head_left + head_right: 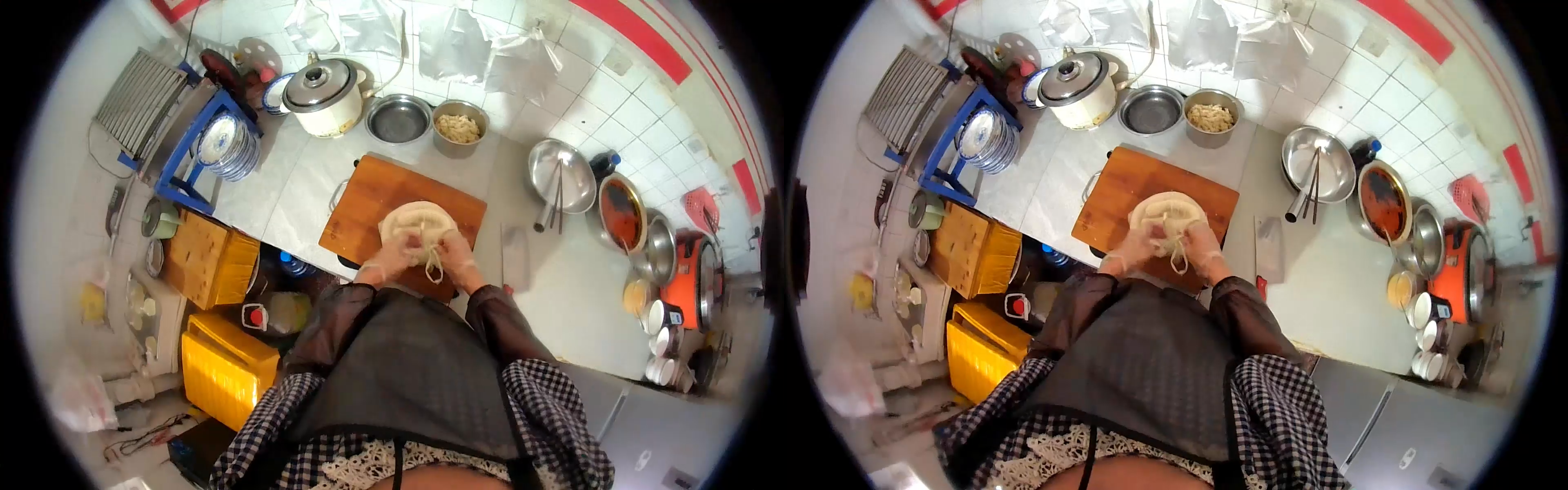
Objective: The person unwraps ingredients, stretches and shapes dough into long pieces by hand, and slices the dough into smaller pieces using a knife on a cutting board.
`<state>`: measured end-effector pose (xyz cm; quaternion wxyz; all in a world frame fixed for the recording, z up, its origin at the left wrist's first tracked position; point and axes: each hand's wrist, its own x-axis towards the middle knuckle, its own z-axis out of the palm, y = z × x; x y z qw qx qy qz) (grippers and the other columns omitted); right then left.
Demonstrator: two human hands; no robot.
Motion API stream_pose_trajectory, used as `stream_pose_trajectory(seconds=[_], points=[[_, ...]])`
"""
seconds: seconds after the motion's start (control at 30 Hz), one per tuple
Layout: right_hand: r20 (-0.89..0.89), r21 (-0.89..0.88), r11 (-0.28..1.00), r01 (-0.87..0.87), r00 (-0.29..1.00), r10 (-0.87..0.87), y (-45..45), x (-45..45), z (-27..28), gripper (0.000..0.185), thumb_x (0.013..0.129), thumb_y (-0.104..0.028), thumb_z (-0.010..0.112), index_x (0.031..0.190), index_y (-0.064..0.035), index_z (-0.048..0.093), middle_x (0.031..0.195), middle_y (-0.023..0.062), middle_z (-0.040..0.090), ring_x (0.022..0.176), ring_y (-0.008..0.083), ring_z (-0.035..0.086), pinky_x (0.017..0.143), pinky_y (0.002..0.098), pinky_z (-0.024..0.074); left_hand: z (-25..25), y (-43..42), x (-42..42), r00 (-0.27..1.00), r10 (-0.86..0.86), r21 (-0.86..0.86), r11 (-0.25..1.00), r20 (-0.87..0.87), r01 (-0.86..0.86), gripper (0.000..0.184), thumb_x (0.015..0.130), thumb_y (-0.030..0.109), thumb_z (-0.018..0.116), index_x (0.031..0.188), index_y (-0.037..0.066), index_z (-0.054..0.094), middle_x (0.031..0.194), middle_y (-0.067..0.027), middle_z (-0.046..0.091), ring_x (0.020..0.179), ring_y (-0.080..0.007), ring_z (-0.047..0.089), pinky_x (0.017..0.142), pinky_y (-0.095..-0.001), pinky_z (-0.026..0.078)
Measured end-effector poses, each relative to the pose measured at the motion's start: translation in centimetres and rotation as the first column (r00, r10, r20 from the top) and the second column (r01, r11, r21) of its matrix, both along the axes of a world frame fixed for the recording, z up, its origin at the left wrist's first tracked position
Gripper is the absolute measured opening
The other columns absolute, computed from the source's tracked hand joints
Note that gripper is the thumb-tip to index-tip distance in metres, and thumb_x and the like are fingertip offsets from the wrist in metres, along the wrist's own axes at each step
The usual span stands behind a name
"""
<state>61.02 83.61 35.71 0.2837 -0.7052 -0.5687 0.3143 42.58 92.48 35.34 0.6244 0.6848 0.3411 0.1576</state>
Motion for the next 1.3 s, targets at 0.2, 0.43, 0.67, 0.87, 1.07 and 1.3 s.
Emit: stream_pose_trajectory(seconds=[0.2,0.43,0.67,0.87,1.07,1.3], points=[[-0.147,0.321,0.874,0.365,0.931,-0.335,-2.0,4.6,-1.6,0.014,0.087,-0.013,0.061,0.088,0.0009,0.06,0.087,0.0186,0.06,0.086,0.0329,0.058,0.078,0.0414,0.0449,4.0,-1.2,-1.2,0.875,-0.095,0.067,0.987,-0.475,0.144,0.033,0.092,0.031,0.061,0.108,0.003,0.064,0.09,-0.0174,0.067,0.087,-0.0302,0.065,0.079,-0.0386,0.05],[-0.068,0.288,0.843,0.454,0.888,-0.455,-4.9,3.4,2.5,0.019,0.092,-0.017,0.059,0.101,-0.0017,0.064,0.097,0.0178,0.063,0.091,0.0326,0.06,0.081,0.0403,0.047,2.2,-0.3,-6.0,0.897,0.417,0.493,0.817,-0.145,-0.3,0.025,0.098,0.024,0.05,0.113,0.009,0.064,0.101,-0.0151,0.067,0.089,-0.0311,0.063,0.075,-0.0391,0.051],[0.363,-0.378,0.888,-0.263,0.84,0.403,0.4,-4.0,3.9,0.024,0.092,-0.018,0.055,0.11,-0.0049,0.064,0.101,0.0187,0.067,0.097,0.0371,0.063,0.081,0.0457,0.0492,7.8,-0.9,-4.8,0.765,0.583,-0.216,0.812,0.272,-0.542,0.022,0.102,0.018,0.049,0.115,0.004,0.06,0.11,-0.0082,0.067,0.078,-0.0135,0.061,0.066,-0.0263,0.049],[0.3,-0.467,0.883,0.045,0.948,0.11,-5.4,3.3,7.4,0.021,0.093,-0.014,0.052,0.106,-0.0017,0.064,0.103,0.0176,0.068,0.096,0.0327,0.066,0.079,0.0429,0.0516,17.8,-0.6,-2.3,0.857,0.418,-0.263,0.9,0.3,-0.347,0.038,0.099,0.014,0.049,0.134,-0.001,0.045,0.115,-0.0181,0.064,0.067,-0.0057,0.05,0.054,-0.0175,0.038],[0.251,0.193,0.744,0.64,0.7,-0.668,-16.3,7.8,-5.3,0.024,0.09,-0.013,0.058,0.112,-0.0044,0.062,0.111,0.0158,0.066,0.101,0.0326,0.064,0.082,0.0459,0.0508,23.6,-1.7,4.4,0.94,0.029,-0.163,0.986,0.34,0.028,0.052,0.097,0.018,0.049,0.142,-0.003,0.034,0.107,-0.0117,0.065,0.086,-0.0087,0.055,0.067,-0.02,0.042],[0.203,-0.324,0.455,0.83,0.53,-0.823,-20.9,2.2,-4.7,0.034,0.085,-0.02,0.061,0.116,-0.0062,0.06,0.106,0.0239,0.065,0.108,0.0398,0.06,0.088,0.0446,0.0483,27.7,-5.5,11.7,0.827,-0.455,0.115,0.889,0.331,0.443,0.052,0.097,0.016,0.047,0.144,0.002,0.03,0.087,-0.0054,0.052,0.118,-0.0184,0.049,0.074,-0.0251,0.044]])
